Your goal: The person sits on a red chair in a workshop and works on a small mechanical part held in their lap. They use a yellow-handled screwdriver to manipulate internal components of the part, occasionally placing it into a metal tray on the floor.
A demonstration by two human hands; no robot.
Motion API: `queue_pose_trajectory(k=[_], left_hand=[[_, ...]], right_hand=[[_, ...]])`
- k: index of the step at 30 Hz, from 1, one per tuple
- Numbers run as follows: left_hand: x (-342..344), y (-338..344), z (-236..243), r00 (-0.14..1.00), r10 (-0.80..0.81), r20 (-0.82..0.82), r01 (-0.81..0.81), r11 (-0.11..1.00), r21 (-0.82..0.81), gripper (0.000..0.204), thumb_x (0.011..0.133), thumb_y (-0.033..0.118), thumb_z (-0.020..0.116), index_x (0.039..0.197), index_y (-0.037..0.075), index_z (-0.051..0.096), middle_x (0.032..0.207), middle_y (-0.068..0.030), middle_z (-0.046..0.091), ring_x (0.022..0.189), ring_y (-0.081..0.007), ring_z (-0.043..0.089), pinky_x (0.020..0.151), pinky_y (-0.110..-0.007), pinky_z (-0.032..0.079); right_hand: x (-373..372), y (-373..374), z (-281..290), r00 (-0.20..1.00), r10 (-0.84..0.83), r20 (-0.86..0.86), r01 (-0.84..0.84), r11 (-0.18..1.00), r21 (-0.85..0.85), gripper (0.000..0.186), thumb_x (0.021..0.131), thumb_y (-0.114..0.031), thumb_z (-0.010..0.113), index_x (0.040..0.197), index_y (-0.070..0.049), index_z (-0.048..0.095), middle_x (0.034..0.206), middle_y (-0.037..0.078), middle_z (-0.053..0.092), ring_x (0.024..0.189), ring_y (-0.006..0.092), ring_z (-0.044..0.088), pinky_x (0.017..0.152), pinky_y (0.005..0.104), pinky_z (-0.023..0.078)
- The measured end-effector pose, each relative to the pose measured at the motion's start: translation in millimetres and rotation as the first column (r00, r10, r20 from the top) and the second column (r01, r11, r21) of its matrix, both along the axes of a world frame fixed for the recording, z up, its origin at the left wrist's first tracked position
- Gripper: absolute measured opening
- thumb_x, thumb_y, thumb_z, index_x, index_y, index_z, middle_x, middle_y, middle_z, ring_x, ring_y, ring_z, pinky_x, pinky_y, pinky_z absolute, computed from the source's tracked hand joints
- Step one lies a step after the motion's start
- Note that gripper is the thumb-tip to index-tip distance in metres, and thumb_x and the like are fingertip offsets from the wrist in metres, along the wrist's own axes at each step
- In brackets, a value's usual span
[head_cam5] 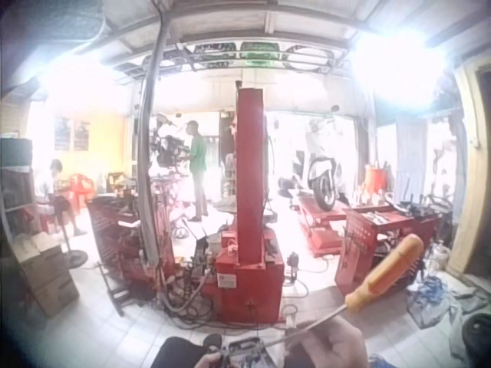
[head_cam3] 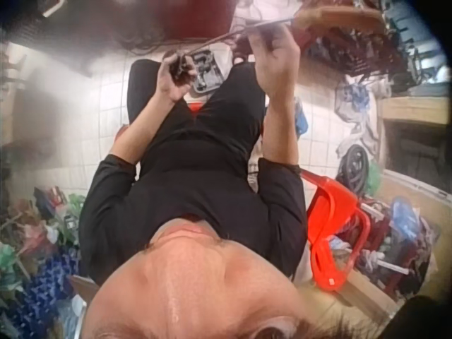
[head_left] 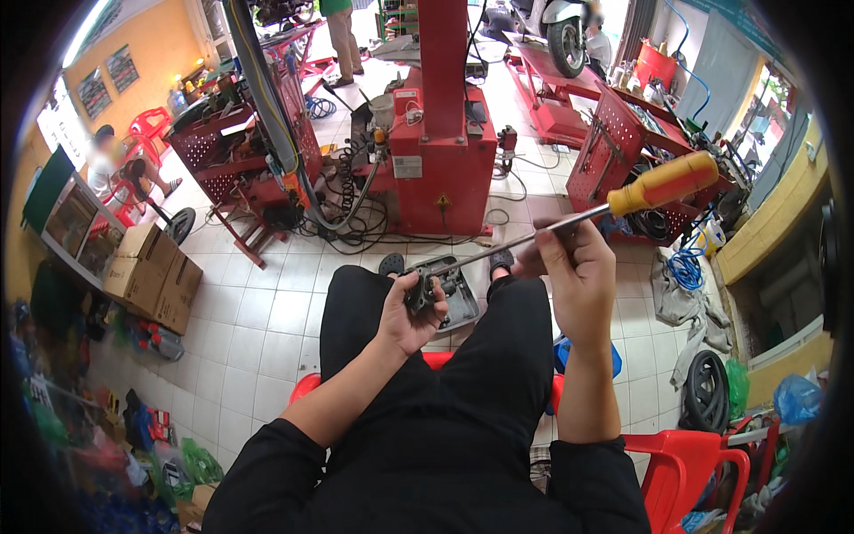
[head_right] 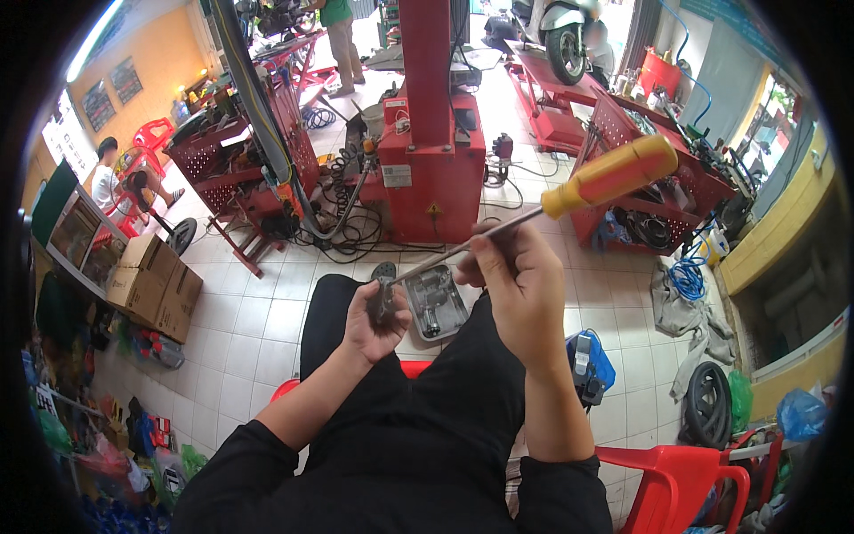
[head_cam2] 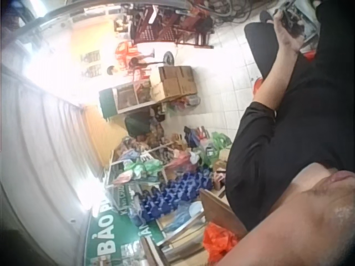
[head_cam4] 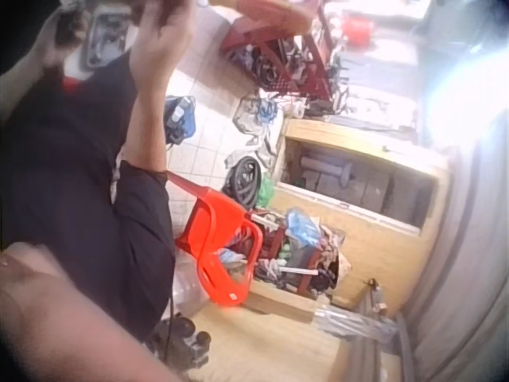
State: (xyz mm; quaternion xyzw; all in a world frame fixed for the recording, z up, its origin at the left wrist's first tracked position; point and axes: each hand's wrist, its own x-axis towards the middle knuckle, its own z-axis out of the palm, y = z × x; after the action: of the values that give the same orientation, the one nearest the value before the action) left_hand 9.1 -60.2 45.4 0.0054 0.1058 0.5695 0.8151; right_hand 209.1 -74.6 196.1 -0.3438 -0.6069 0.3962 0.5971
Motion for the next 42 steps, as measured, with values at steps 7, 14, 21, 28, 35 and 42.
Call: queue_pose_trajectory(k=[7, 14, 21, 28, 35, 42], left_hand=[[2.2, -3.5, 3.0, 1.0, -0.007, -0.016, 0.006, 0.999, -0.047, 0.022, 0.083, 0.021, 0.063, 0.094, 0.004, 0.056, 0.085, -0.0072, 0.062, 0.077, -0.0186, 0.062, 0.062, -0.032, 0.05], [0.1, -0.5, -2.7, 1.0, -0.007, 0.008, 0.007, 1.0, -0.03, 0.02, 0.083, 0.021, 0.063, 0.093, 0.005, 0.056, 0.084, -0.0071, 0.062, 0.077, -0.0188, 0.062, 0.061, -0.032, 0.05], [2.4, -2.3, -2.5, 1.0, -0.015, 0.006, 0.015, 0.999, -0.036, 0.018, 0.083, 0.021, 0.063, 0.091, 0.005, 0.058, 0.083, -0.0075, 0.063, 0.076, -0.0195, 0.062, 0.061, -0.032, 0.05], [-1.5, -0.9, -2.4, 1.0, -0.003, 0.006, 0.003, 1.0, -0.027, 0.018, 0.083, 0.022, 0.063, 0.089, 0.006, 0.058, 0.083, -0.0076, 0.063, 0.076, -0.0191, 0.062, 0.061, -0.032, 0.05], [-1.4, -1.2, -1.6, 0.999, -0.021, 0.029, 0.023, 0.997, -0.075, 0.016, 0.083, 0.02, 0.064, 0.089, 0.006, 0.058, 0.083, -0.0071, 0.062, 0.075, -0.0184, 0.061, 0.06, -0.032, 0.05], [-3.6, 0.6, -2.5, 0.999, -0.012, 0.03, 0.014, 0.997, -0.08, 0.016, 0.082, 0.02, 0.065, 0.088, 0.007, 0.057, 0.083, -0.0072, 0.062, 0.074, -0.0179, 0.061, 0.06, -0.031, 0.05]], right_hand=[[-3.6, 0.7, 0.2, 1.0, -0.014, -0.021, 0.015, 1.0, 0.018, 0.015, 0.093, -0.014, 0.056, 0.097, -0.001, 0.051, 0.07, 0.002, 0.056, 0.062, 0.0102, 0.061, 0.055, 0.0198, 0.048], [-3.8, -0.5, 2.9, 0.999, 0.018, -0.031, -0.019, 0.999, -0.042, 0.017, 0.093, -0.014, 0.054, 0.102, 0.001, 0.054, 0.074, 0.003, 0.059, 0.065, 0.0098, 0.061, 0.06, 0.022, 0.05], [-5.2, 2.9, -5.6, 0.999, -0.034, 0.008, 0.034, 0.999, -0.001, 0.016, 0.093, -0.013, 0.054, 0.101, 0.002, 0.055, 0.074, 0.004, 0.061, 0.065, 0.0096, 0.061, 0.059, 0.0218, 0.049], [-1.6, 3.6, -2.3, 0.996, 0.06, 0.059, -0.059, 0.998, -0.031, 0.017, 0.093, -0.009, 0.053, 0.104, 0.003, 0.057, 0.078, 0.006, 0.063, 0.074, 0.0107, 0.063, 0.063, 0.0232, 0.049], [2.9, 14.7, -9.5, 0.991, 0.006, 0.133, -0.019, 0.996, 0.093, 0.013, 0.091, -0.005, 0.055, 0.096, 0.005, 0.06, 0.085, 0.009, 0.067, 0.082, 0.0122, 0.064, 0.073, 0.0263, 0.051], [-6.6, 11.8, -9.4, 0.989, -0.056, 0.135, 0.033, 0.985, 0.17, 0.011, 0.09, -0.005, 0.057, 0.093, 0.005, 0.061, 0.081, 0.01, 0.068, 0.078, 0.014, 0.067, 0.071, 0.0254, 0.052]])
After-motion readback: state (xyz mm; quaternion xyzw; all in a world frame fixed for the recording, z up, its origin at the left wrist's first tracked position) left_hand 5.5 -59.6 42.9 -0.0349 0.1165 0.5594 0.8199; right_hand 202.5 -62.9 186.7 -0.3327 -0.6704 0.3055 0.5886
